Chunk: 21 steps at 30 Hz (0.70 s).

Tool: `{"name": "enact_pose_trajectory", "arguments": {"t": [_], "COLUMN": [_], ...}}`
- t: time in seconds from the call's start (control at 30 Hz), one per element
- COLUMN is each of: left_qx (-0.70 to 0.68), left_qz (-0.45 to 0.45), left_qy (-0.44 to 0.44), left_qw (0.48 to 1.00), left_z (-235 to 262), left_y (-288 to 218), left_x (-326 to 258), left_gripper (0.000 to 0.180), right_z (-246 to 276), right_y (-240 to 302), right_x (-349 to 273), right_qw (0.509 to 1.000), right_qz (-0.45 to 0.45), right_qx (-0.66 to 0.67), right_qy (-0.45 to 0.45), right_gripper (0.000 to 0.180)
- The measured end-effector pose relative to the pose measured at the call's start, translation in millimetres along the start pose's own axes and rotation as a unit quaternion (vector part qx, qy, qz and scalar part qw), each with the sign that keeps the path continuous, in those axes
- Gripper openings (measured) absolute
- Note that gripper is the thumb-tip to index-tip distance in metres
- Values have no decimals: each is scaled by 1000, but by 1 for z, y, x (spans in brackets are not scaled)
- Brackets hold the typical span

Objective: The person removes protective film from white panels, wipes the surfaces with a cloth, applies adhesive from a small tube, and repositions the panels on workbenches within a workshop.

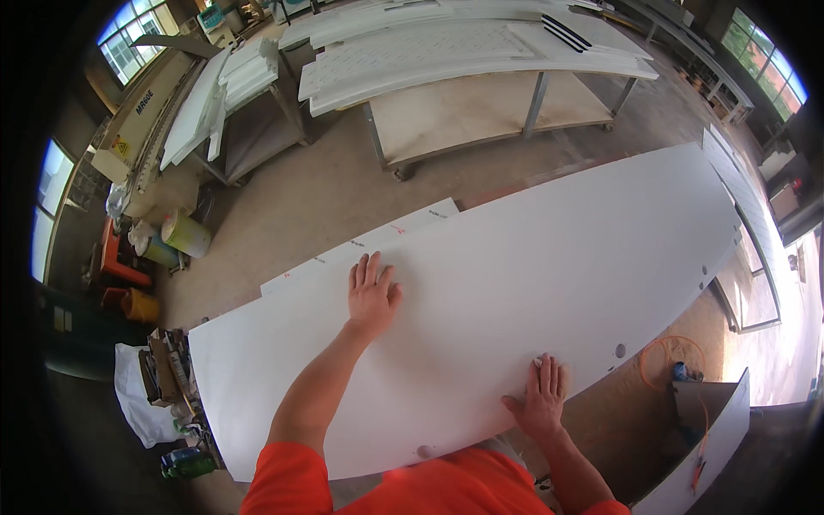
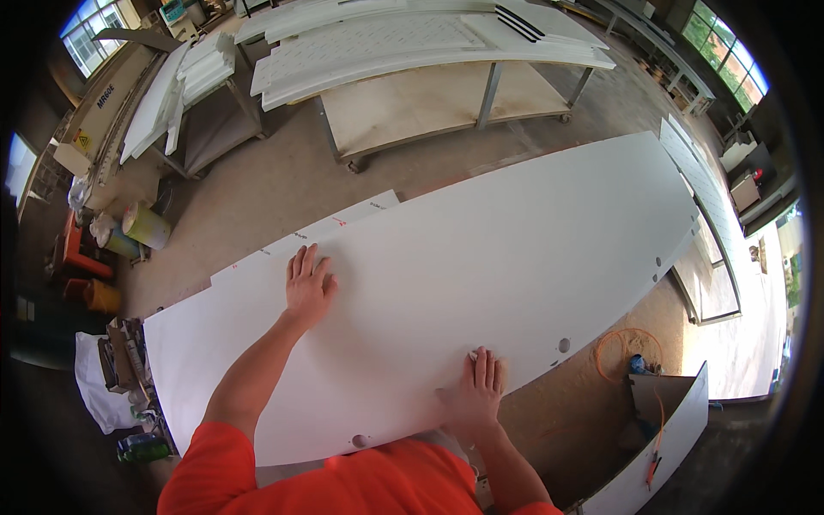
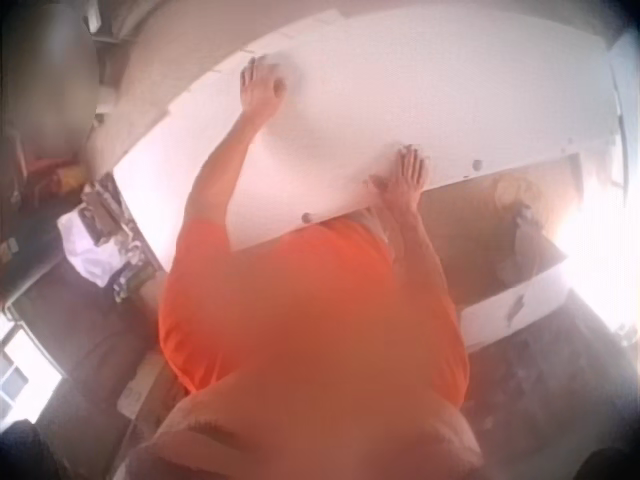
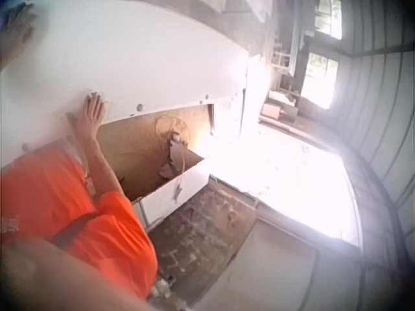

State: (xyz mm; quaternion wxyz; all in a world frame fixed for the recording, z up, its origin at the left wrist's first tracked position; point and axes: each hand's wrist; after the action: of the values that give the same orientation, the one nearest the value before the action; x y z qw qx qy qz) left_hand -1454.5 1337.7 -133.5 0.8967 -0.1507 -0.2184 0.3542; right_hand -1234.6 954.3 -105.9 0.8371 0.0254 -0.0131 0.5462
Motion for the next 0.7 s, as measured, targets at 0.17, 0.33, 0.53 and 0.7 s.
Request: {"name": "enact_pose_trajectory", "arguments": {"t": [0.17,0.33,0.53,0.7], "left_qx": [4,32,31,9], "left_qz": [92,100,86,83], "left_qy": [-9,6,-1,-5], "left_qw": [996,994,996,997], "left_z": [-7,-6,-11,-15], "left_y": [-6,-2,15,-1], "left_x": [1,-1,-10,2], "left_gripper": [59,60,58,57], "right_z": [-8,16,2,-12], "right_y": [-167,5,35,-165], "right_x": [72,58,-32,11], "right_qw": [959,999,986,978], "right_qz": [-280,-14,144,-193], "right_qx": [-38,4,73,-72], "right_qy": [-11,47,32,-32], "right_gripper": [97,97,92,93]}}
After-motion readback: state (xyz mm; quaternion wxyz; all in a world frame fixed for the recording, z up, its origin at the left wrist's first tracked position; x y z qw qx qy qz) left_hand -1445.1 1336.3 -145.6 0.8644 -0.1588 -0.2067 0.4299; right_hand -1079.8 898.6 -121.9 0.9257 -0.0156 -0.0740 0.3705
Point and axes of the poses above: each hand's wrist, its own x-axis towards the middle knuckle, its own z-axis out of the back of the hand, y = z × x, and after that the axes turned 15 degrees about -x, right-handed
